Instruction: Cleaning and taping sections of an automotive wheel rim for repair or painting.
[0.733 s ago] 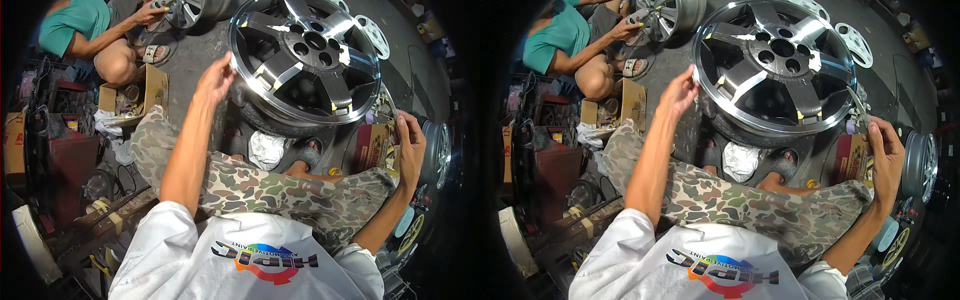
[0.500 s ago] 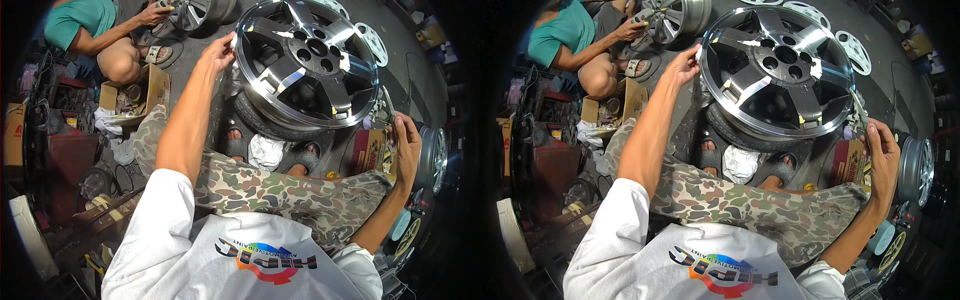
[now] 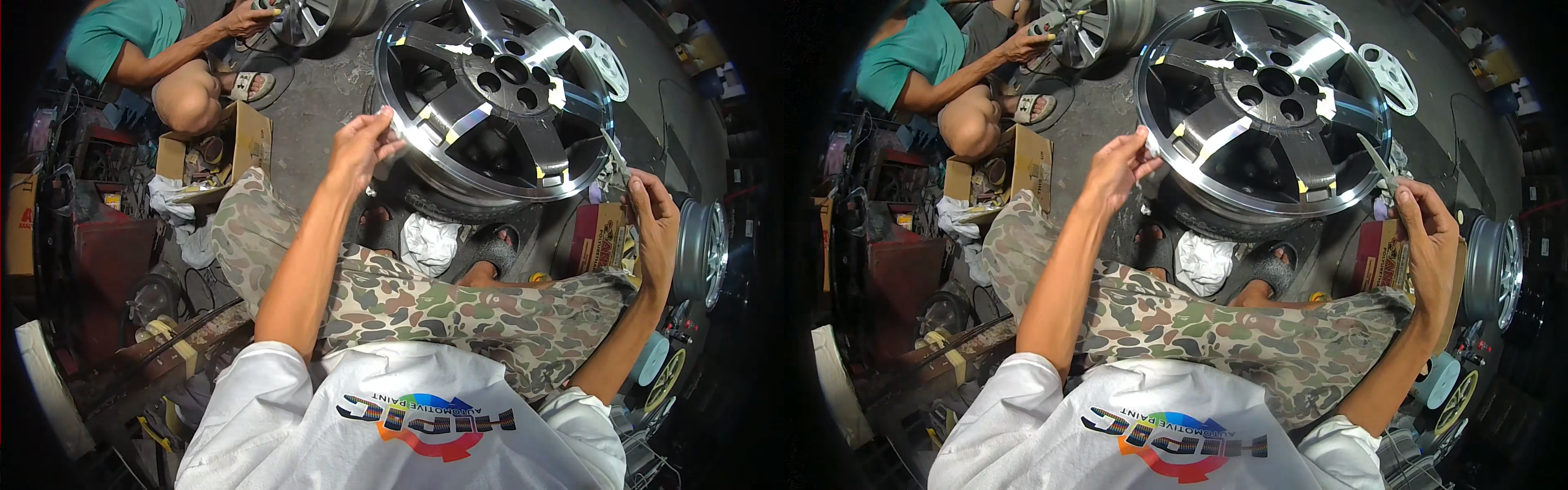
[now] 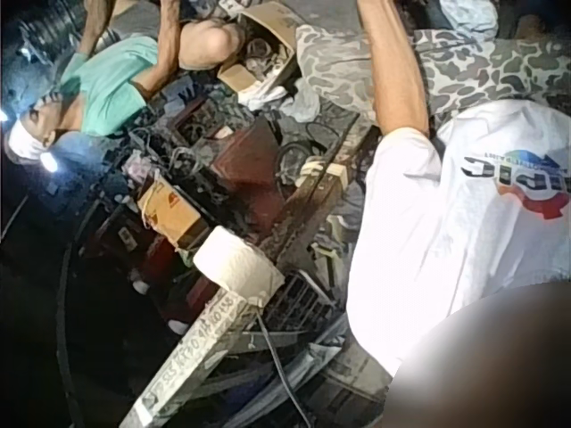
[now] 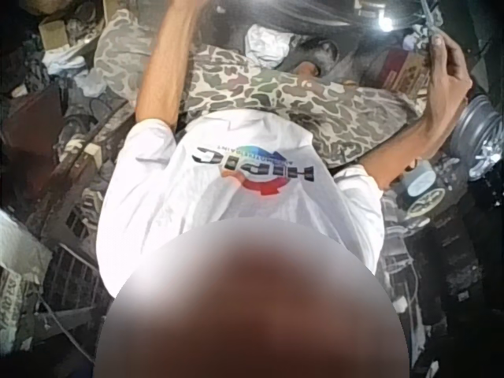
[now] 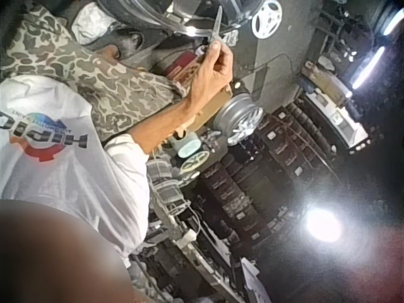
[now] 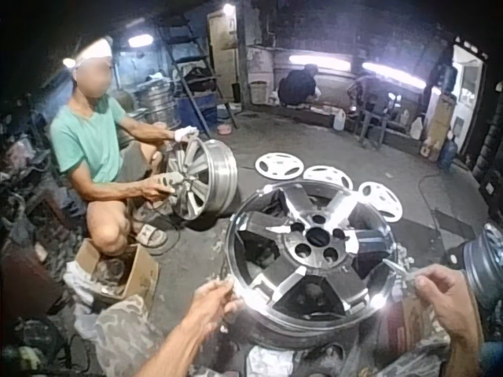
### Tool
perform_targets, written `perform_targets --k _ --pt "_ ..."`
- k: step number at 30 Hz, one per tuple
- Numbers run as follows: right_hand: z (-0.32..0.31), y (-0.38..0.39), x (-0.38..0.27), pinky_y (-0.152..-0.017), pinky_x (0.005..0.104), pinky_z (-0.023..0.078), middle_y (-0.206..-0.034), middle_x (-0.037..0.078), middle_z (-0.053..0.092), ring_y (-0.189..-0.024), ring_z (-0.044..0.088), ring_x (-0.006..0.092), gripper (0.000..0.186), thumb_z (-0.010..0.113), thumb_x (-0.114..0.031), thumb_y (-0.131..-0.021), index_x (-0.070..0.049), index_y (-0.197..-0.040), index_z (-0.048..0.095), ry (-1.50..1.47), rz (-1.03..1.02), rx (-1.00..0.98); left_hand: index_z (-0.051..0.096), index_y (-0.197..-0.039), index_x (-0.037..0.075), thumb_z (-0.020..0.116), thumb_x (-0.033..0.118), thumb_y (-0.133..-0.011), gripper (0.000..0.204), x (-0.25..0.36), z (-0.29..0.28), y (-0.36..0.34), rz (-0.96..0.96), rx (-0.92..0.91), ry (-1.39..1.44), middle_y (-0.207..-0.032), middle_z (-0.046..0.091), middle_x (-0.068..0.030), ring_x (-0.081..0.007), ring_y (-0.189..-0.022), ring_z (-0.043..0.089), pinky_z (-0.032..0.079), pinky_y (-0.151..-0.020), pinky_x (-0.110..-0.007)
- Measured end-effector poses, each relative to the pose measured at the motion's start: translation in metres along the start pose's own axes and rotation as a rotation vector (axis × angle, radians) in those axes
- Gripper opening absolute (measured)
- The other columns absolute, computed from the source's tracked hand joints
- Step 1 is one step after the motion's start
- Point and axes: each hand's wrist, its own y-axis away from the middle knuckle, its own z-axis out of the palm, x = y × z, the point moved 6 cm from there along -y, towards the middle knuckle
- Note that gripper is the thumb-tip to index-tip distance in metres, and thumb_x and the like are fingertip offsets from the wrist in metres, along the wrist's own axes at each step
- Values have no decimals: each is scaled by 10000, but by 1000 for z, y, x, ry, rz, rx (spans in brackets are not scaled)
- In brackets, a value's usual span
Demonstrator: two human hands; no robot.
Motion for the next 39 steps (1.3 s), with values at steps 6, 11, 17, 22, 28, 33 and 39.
perform_targets --k 6,11,17,22,28,33,39 --pt "2 1 -2 -616 188 371 -844 -40 639 -725 499 10 221 670 -205 -1036 -25 -1141 743 2 -25 -40 643 -952 25 748 250 -980 250 -12 20 37 -16 3 -5 -895 657 -65 -154 -818 679 663 -812 -355" --pt "-1 6 5 -572 192 347 -832 -52 632 -668 454 -6 204 672 -201 -1035 -41 -1137 748 74 -19 -27 625 -971 -8 763 247 -967 290 -21 31 53 -64 9 -41 -925 659 -96 -169 -834 690 670 -819 -377" --pt "-3 11 4 -669 189 393 -881 -46 643 -760 497 11 207 673 -191 -1034 -19 -1127 741 124 -47 -31 612 -993 -11 771 267 -961 321 -16 42 65 -7 68 -152 -909 659 -102 -186 -839 704 674 -779 -367" --pt "-4 14 8 -716 194 405 -912 -46 628 -802 498 22 203 674 -169 -1030 4 -1122 728 130 4 -50 593 -1011 -19 775 233 -956 316 -30 51 76 -7 103 -169 -880 665 -103 -190 -786 704 679 -758 -360" --pt "-7 14 17 -703 190 395 -902 -49 617 -791 489 18 202 679 -170 -1027 0 -1122 730 105 47 -43 586 -976 -14 776 199 -954 286 -63 72 88 -48 -17 15 -866 683 -115 -186 -787 719 674 -761 -339" --pt "-12 18 19 -703 193 394 -884 -51 614 -790 486 20 203 681 -167 -1025 4 -1122 731 115 46 -36 623 -978 -12 743 134 -973 189 -57 78 113 85 -116 -219 -886 698 -95 -141 -804 706 642 -741 -298" --pt "-14 23 20 -727 203 406 -893 -45 628 -805 494 29 210 680 -160 -1022 14 -1129 730 125 1 -4 692 -1016 -53 738 24 -945 114 16 56 110 752 75 -874 -915 705 -39 -90 -776 674 567 -671 -248"
